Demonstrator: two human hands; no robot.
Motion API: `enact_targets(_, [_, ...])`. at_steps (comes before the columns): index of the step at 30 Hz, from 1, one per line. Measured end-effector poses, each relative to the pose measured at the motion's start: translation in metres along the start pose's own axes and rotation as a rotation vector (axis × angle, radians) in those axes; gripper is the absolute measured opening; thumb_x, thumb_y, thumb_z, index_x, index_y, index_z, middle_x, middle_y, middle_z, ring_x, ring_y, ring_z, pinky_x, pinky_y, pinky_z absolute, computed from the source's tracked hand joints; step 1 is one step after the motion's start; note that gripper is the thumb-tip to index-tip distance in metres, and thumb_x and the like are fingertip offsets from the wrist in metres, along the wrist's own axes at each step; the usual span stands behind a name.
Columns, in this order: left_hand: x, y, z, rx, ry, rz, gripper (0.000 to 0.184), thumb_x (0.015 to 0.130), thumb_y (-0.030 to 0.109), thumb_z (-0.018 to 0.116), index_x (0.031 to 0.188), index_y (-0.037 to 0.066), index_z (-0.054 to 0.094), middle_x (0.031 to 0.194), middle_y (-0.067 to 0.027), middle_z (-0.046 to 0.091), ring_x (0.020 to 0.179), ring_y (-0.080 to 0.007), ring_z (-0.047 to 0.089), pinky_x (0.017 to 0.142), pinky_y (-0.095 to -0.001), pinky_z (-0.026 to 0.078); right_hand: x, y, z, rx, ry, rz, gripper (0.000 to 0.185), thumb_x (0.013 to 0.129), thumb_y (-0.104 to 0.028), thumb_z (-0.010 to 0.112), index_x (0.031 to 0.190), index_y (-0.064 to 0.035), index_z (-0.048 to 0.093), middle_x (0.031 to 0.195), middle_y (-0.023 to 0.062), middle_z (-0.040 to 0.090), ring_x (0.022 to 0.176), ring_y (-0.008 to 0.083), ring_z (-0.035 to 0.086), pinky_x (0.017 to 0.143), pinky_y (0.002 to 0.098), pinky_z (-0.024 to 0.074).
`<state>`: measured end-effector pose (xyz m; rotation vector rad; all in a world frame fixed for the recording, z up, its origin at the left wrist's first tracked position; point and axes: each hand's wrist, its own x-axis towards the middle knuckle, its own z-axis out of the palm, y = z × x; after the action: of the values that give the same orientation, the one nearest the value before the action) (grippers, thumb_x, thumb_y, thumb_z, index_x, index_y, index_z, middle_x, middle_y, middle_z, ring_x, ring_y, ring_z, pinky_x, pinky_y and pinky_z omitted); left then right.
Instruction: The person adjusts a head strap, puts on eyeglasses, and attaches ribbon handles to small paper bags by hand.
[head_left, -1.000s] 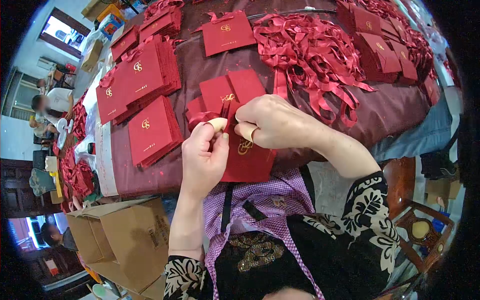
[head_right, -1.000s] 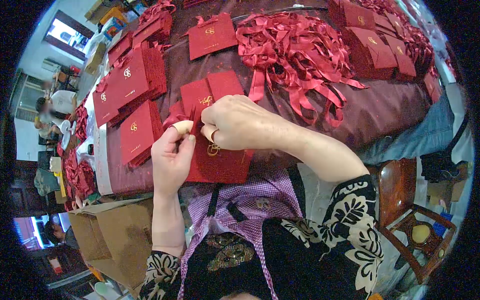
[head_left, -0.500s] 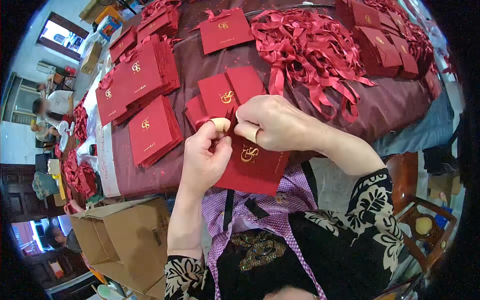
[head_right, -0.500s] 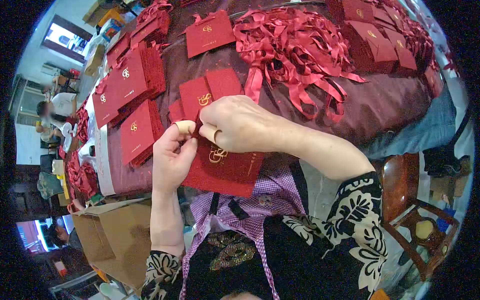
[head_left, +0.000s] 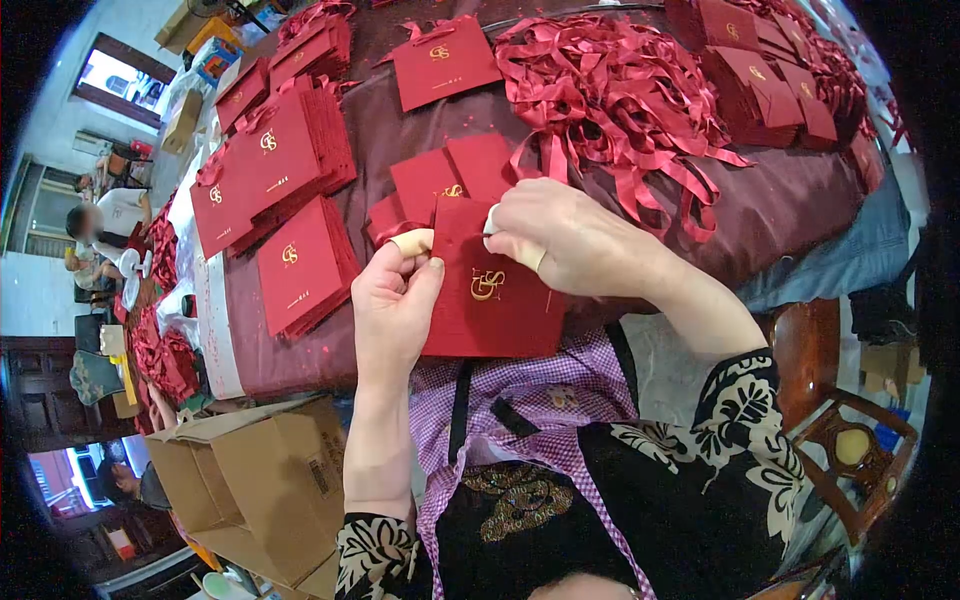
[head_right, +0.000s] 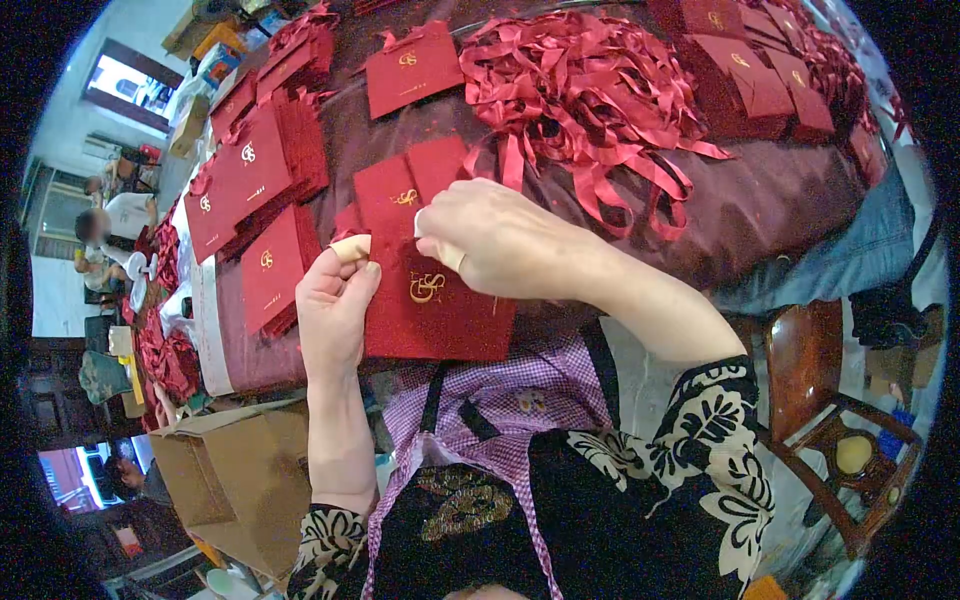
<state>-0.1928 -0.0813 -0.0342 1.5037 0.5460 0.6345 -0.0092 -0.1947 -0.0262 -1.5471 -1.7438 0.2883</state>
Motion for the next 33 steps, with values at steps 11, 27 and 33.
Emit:
enact_targets(11, [-0.007,0.007,0.014,0.188,-0.013,0.079,0.024,0.088,-0.006,0.057,0.112,-0.004,0.061,0.087,0.0011,0.060,0.074,-0.0013,0.049,0.065,-0.0151,0.038,0.005,-0.008,0.011,-0.228,-0.004,-0.070,0.012,0.080,-0.012,0.062,0.074,-0.0032,0.055,0.072,0.0125,0.056,0.074,0.0314,0.056,0.072,0.0423,0.0448])
enact_targets(27, [-0.008,0.000,0.019,0.468,-0.016,0.301,0.019,0.080,-0.007,0.058,0.099,-0.005,0.063,0.077,-0.0125,0.060,0.065,-0.0186,0.056,0.061,-0.0281,0.046,0.011,-0.017,0.009,-0.279,-0.087,-0.060,0.012,0.075,-0.010,0.058,0.068,-0.0007,0.056,0.068,0.0166,0.058,0.072,0.0352,0.059,0.066,0.0448,0.0458])
enact_targets(33, [-0.009,0.016,0.013,0.357,-0.079,0.263,0.027,0.081,-0.007,0.060,0.107,-0.003,0.064,0.080,-0.0124,0.060,0.069,-0.0194,0.056,0.064,-0.0281,0.046,0.002,-0.010,-0.013,-0.087,-0.100,-0.150,0.014,0.080,-0.013,0.063,0.075,-0.0026,0.055,0.071,0.0134,0.054,0.073,0.0330,0.055,0.068,0.0431,0.0442])
